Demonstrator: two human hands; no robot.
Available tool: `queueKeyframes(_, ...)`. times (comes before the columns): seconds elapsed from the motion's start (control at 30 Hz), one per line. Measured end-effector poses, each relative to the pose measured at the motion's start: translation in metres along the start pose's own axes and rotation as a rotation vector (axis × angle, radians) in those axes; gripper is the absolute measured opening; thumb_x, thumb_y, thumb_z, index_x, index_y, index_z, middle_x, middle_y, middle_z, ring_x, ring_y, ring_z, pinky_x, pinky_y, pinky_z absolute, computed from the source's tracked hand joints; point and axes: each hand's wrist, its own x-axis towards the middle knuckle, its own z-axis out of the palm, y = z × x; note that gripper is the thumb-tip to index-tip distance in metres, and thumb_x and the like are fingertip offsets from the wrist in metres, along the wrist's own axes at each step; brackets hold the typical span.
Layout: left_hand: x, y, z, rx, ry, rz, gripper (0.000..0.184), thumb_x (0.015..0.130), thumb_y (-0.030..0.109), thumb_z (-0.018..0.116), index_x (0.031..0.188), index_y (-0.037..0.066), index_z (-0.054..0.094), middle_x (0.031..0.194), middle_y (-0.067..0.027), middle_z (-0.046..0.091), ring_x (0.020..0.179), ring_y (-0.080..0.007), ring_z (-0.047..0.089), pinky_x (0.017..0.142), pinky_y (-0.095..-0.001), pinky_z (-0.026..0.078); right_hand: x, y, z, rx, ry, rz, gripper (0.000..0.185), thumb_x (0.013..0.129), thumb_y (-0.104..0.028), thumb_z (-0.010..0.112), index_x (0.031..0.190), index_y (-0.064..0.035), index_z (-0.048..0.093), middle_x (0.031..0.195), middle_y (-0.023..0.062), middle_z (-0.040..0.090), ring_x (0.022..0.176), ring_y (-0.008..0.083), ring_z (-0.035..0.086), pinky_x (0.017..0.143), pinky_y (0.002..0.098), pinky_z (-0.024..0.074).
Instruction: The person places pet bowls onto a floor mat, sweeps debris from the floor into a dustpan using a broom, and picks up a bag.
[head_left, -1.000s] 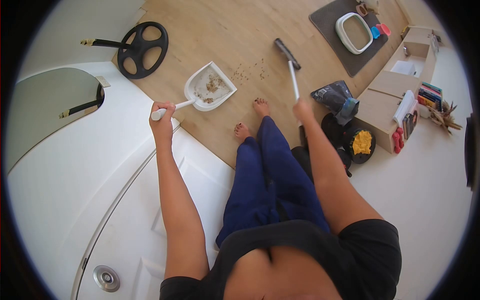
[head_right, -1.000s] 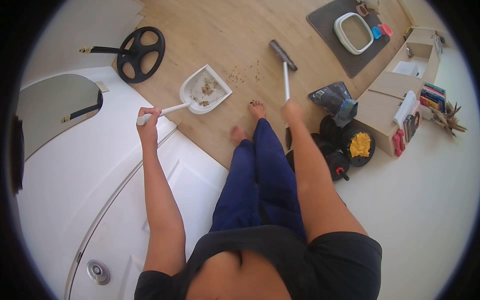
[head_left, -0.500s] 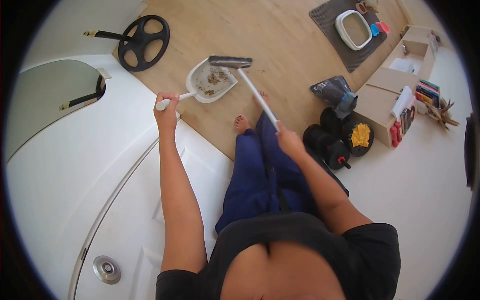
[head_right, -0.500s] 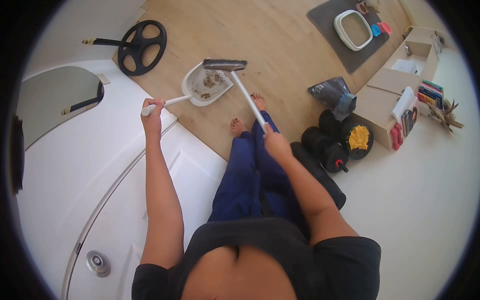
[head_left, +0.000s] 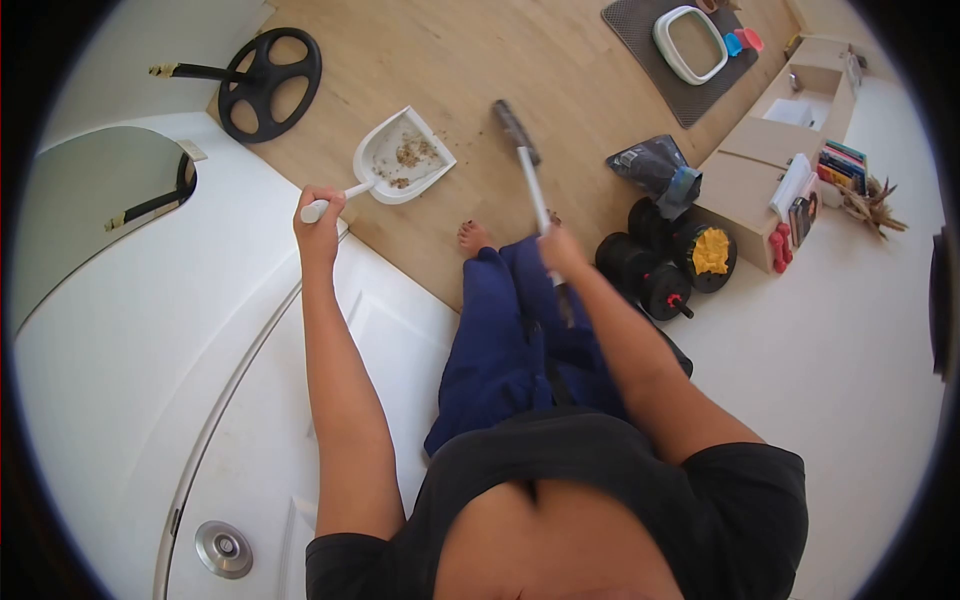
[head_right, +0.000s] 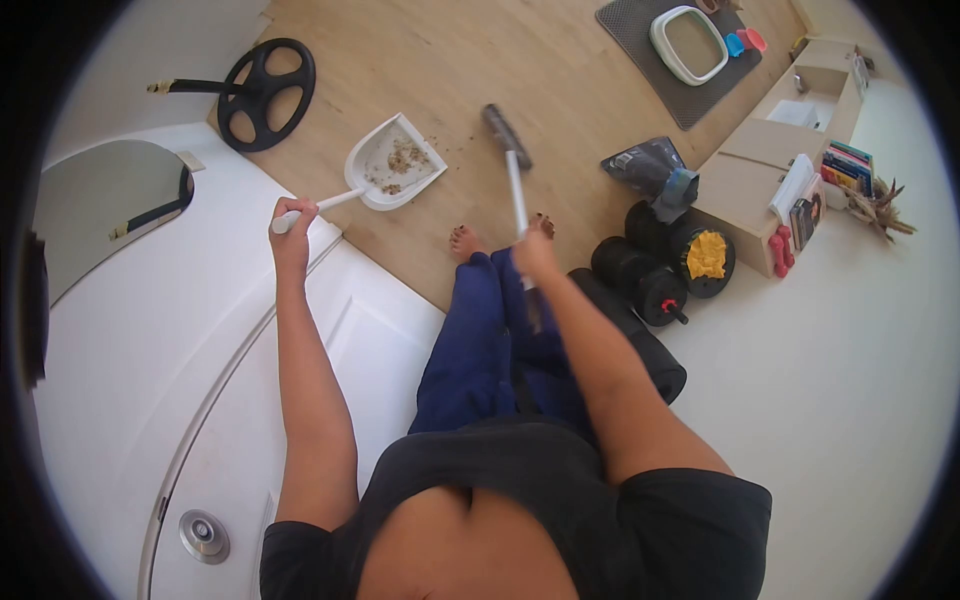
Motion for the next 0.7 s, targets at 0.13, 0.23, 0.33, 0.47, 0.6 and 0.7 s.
queueKeyframes(0.13, 0.003, -0.004, 0.009, 0.007, -0.012, 0.004, 0.014, 0.077, 0.011, 0.063, 0.073, 0.006, 0.050, 0.083, -0.0041, 0.056, 0.080, -0.0135, 0.051, 0.074, -0.0260, 0.041, -0.047, -0.073, 0.017, 0.040, -0.293, -0.022, 0.034, 0.083, -0.013, 0.045, 0.114, 0.0024, 0.045, 0.083, 0.0274, 0.060, 0.068, 0.0392, 0.062, 0.059, 0.0464, 0.0506)
queueKeyframes(0.23, 0.001, -0.001, 0.005, -0.012, 0.017, -0.005, 0.015, 0.076, 0.011, 0.063, 0.073, 0.006, 0.049, 0.081, -0.0031, 0.055, 0.075, -0.0125, 0.048, 0.071, -0.0251, 0.040, -0.059, -0.070, 0.025, -0.052, -0.236, -0.231, 0.036, 0.084, -0.013, 0.045, 0.117, 0.0008, 0.044, 0.083, 0.0270, 0.061, 0.069, 0.0392, 0.062, 0.062, 0.0484, 0.0496)
queueKeyframes(0.33, 0.000, 0.000, 0.005, -0.006, 0.039, 0.000, 0.015, 0.077, 0.012, 0.063, 0.073, 0.006, 0.050, 0.077, -0.0018, 0.054, 0.074, -0.0117, 0.048, 0.070, -0.0248, 0.040, -0.053, -0.058, 0.007, -0.272, -0.109, -0.367, 0.038, 0.085, -0.015, 0.044, 0.120, -0.0006, 0.042, 0.085, 0.0259, 0.061, 0.074, 0.0394, 0.062, 0.067, 0.0492, 0.0482)
queueKeyframes(0.47, 0.001, 0.003, 0.011, 0.012, 0.034, -0.006, 0.016, 0.077, 0.013, 0.063, 0.072, 0.006, 0.050, 0.074, -0.0004, 0.053, 0.072, -0.0108, 0.047, 0.068, -0.0242, 0.040, 0.000, -0.058, -0.014, -0.395, -0.111, -0.150, 0.041, 0.084, -0.016, 0.044, 0.122, -0.0006, 0.042, 0.090, 0.0247, 0.061, 0.085, 0.0404, 0.059, 0.075, 0.0492, 0.0456)
queueKeyframes(0.6, 0.000, 0.004, 0.016, 0.027, 0.046, -0.031, 0.016, 0.076, 0.014, 0.063, 0.072, 0.006, 0.050, 0.076, -0.0016, 0.055, 0.073, -0.0110, 0.048, 0.069, -0.0243, 0.040, 0.002, -0.058, 0.004, -0.321, -0.114, -0.157, 0.039, 0.085, -0.017, 0.044, 0.120, -0.0019, 0.043, 0.091, 0.0246, 0.061, 0.087, 0.0402, 0.059, 0.076, 0.0494, 0.0453)
queueKeyframes(0.7, 0.001, -0.003, 0.017, 0.026, 0.067, 0.010, 0.016, 0.077, 0.014, 0.064, 0.073, 0.007, 0.051, 0.079, -0.0038, 0.057, 0.076, -0.0124, 0.051, 0.071, -0.0256, 0.041, -0.013, -0.048, 0.024, -0.326, -0.193, -0.203, 0.037, 0.086, -0.018, 0.044, 0.120, -0.0029, 0.043, 0.092, 0.0258, 0.060, 0.086, 0.0392, 0.060, 0.075, 0.0492, 0.0457)
